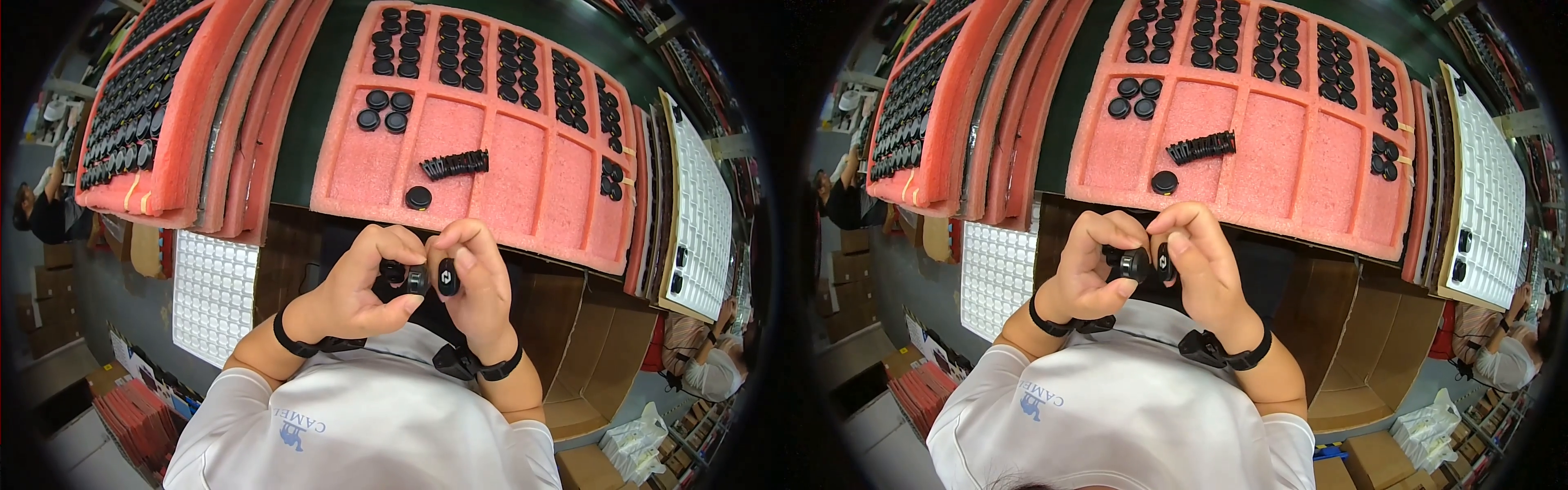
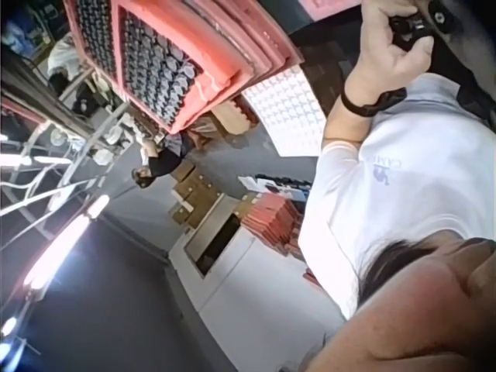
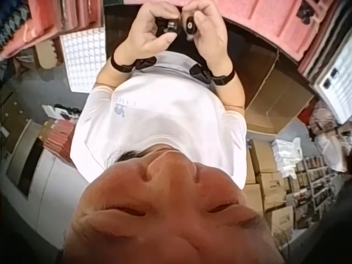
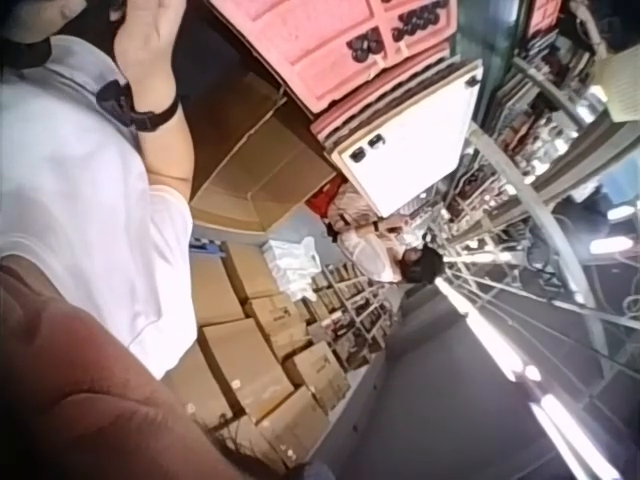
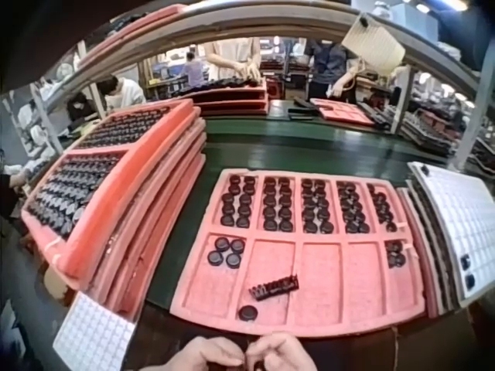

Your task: The person picks up a pink tray of small black components, joins two different black plastic parts together by hand, and places the assembled units into a white grid tray. This process is repeated for several components, handling each piece individually before placing the finished assemblies into the grid.

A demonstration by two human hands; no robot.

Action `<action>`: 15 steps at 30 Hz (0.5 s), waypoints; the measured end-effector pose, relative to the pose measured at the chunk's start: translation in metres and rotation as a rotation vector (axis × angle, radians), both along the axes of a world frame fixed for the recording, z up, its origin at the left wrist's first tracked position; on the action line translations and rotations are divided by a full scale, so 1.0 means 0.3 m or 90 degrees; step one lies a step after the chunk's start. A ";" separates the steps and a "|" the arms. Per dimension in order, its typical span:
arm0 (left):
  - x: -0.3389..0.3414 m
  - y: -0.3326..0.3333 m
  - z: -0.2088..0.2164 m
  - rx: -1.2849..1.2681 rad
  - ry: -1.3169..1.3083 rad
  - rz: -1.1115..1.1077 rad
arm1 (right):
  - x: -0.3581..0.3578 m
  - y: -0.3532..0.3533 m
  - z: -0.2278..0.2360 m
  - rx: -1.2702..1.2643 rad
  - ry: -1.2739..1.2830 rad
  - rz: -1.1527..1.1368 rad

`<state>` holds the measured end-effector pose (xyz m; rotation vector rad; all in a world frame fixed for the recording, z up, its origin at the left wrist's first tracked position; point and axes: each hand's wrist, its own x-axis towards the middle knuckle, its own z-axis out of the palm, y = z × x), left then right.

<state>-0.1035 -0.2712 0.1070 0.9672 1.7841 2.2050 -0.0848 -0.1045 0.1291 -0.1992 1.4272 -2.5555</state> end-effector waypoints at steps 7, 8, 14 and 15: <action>-0.007 -0.005 0.018 0.015 -0.021 -0.028 | -0.001 0.003 -0.010 0.080 0.038 -0.018; -0.007 -0.003 0.019 0.016 -0.021 -0.028 | -0.004 0.008 -0.015 0.011 0.014 -0.011; -0.005 -0.001 0.025 -0.021 -0.038 0.027 | -0.001 0.011 0.021 0.127 0.076 -0.016; -0.004 -0.001 0.026 -0.018 -0.049 0.030 | 0.000 0.027 0.016 0.148 0.073 -0.018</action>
